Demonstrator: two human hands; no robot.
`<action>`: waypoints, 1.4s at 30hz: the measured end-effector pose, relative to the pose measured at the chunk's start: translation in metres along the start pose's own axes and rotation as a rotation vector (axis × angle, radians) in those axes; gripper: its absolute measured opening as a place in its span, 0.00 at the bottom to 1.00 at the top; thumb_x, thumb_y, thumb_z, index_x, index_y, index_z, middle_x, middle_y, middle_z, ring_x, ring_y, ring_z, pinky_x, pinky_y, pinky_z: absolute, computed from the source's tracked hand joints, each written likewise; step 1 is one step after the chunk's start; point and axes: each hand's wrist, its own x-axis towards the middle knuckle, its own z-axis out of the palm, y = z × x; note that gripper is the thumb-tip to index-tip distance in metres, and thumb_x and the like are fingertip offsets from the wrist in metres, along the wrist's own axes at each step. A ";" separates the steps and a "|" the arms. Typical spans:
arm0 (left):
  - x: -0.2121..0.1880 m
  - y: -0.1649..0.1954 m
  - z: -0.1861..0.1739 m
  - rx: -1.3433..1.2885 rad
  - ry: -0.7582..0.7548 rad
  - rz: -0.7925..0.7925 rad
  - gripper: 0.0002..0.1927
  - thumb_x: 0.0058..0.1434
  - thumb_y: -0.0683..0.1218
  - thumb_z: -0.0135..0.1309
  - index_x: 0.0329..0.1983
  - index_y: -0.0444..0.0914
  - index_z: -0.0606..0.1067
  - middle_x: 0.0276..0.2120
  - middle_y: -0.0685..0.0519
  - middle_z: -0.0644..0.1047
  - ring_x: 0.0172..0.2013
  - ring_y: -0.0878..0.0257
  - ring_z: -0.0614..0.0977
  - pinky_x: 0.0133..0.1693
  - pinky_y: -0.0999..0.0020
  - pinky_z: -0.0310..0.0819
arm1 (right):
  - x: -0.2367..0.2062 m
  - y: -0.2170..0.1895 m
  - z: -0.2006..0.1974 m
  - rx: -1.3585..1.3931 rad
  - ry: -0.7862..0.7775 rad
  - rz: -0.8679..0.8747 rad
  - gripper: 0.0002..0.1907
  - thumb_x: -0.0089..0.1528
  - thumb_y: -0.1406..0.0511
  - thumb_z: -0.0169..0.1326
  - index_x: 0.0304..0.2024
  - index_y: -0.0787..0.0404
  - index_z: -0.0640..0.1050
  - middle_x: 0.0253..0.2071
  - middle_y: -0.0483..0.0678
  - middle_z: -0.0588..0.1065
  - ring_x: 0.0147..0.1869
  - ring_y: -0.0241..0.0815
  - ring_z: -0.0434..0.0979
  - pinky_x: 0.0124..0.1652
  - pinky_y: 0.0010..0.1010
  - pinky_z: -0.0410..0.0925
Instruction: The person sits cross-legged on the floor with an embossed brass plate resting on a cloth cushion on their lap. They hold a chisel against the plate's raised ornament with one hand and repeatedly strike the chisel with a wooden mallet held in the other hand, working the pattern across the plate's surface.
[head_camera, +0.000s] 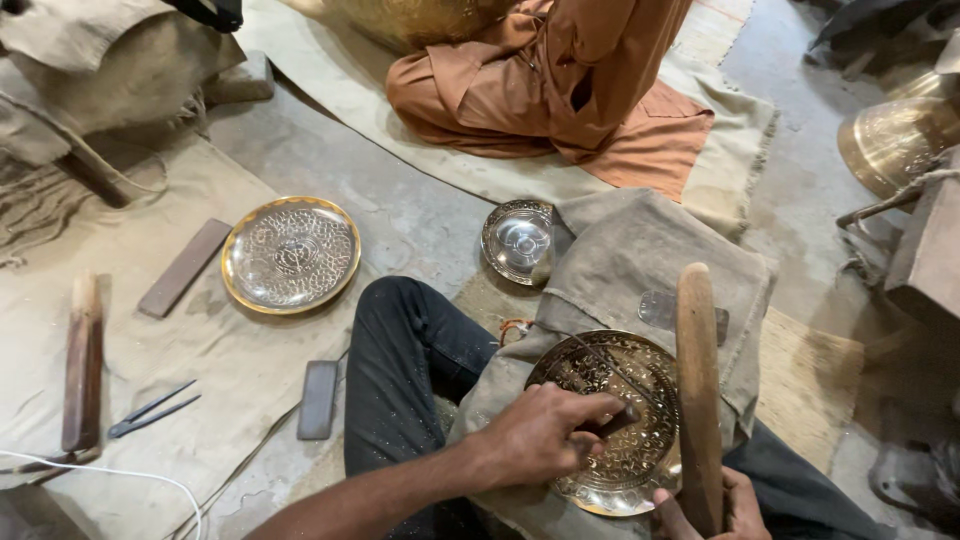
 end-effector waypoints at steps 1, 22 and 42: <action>-0.001 -0.001 0.000 -0.004 0.004 0.004 0.19 0.62 0.42 0.60 0.57 0.41 0.75 0.40 0.48 0.85 0.36 0.57 0.88 0.41 0.57 0.84 | 0.000 0.004 0.003 0.014 0.013 -0.060 0.30 0.48 0.68 0.68 0.49 0.72 0.71 0.27 0.52 0.77 0.29 0.39 0.78 0.36 0.31 0.72; -0.009 0.002 0.009 -0.029 0.134 0.022 0.22 0.62 0.39 0.58 0.60 0.37 0.74 0.37 0.47 0.84 0.34 0.59 0.87 0.39 0.62 0.84 | 0.011 0.027 -0.001 0.041 -0.092 0.026 0.30 0.48 0.66 0.69 0.48 0.75 0.72 0.29 0.58 0.78 0.32 0.46 0.83 0.39 0.38 0.76; -0.008 0.001 0.010 -0.047 0.090 0.041 0.19 0.64 0.43 0.58 0.59 0.37 0.75 0.37 0.47 0.84 0.36 0.60 0.87 0.39 0.63 0.85 | 0.017 0.046 -0.019 0.038 0.110 -0.095 0.37 0.53 0.60 0.72 0.51 0.76 0.65 0.28 0.55 0.79 0.32 0.41 0.80 0.46 0.34 0.73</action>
